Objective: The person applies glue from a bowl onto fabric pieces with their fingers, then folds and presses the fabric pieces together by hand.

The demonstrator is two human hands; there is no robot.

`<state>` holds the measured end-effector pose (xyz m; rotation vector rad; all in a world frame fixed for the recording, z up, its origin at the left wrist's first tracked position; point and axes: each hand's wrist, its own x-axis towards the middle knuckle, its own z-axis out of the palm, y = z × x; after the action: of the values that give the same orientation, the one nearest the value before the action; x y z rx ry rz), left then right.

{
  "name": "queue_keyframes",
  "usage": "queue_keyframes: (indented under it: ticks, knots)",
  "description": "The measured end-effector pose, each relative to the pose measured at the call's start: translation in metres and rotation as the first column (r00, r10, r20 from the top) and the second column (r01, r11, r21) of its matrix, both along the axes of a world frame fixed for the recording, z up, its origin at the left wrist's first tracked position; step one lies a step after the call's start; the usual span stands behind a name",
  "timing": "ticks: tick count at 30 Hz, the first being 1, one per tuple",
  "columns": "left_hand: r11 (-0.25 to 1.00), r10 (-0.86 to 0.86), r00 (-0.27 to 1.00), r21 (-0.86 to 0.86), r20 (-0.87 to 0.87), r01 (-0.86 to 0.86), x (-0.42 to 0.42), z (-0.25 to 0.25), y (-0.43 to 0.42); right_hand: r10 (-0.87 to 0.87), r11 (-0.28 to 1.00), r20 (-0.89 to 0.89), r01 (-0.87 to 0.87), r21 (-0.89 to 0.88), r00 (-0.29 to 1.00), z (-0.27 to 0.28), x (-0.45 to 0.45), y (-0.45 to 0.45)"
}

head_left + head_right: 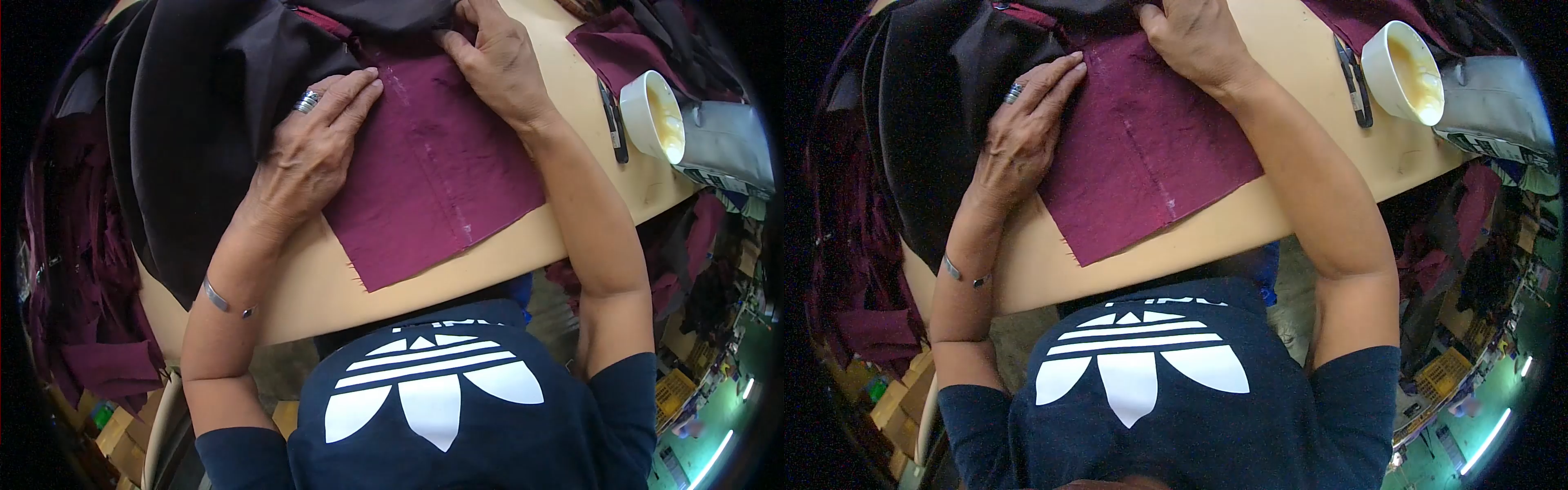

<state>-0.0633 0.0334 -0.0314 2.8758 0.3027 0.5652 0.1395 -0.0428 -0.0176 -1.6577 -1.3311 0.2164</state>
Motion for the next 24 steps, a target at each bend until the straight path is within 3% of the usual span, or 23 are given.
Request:
queue_keyframes:
  ticks: [2,5,8,11,14,17,20,24]
  knots:
    - [0.999,0.027,0.999,0.029,-0.027,-0.026,0.0,0.001,-0.002,-0.002,0.996,0.073,-0.005,0.092,0.997,-0.01,0.002,0.003]
    - [0.992,-0.094,0.995,0.083,-0.022,0.096,0.0,0.004,0.004,-0.005,0.995,0.09,-0.004,0.102,0.996,-0.009,0.003,0.003]
    - [0.99,-0.115,0.993,0.077,-0.019,0.116,0.001,0.005,0.007,0.01,0.995,-0.072,-0.017,-0.097,0.997,-0.003,0.004,0.003]
    - [0.993,-0.038,0.997,0.112,0.067,0.031,0.007,0.002,0.012,-0.02,0.984,-0.142,-0.005,-0.176,0.99,0.004,-0.001,0.003]
    - [0.981,-0.036,0.997,0.191,0.063,0.023,0.009,0.0,0.011,0.037,0.998,-0.235,-0.046,-0.036,0.971,-0.002,0.001,0.011]
    - [0.982,-0.056,0.995,0.183,0.08,0.041,0.01,0.002,0.011,0.093,0.994,-0.188,-0.08,0.075,0.978,-0.012,0.006,0.017]
    - [0.991,-0.041,0.995,0.129,0.095,0.028,0.01,-0.001,0.009,0.125,0.987,-0.253,-0.093,0.134,0.959,-0.008,0.002,0.014]
    - [0.991,-0.061,0.993,0.128,0.102,0.048,0.011,-0.001,0.011,-0.002,0.997,-0.077,0.008,0.072,0.997,0.001,-0.005,-0.001]
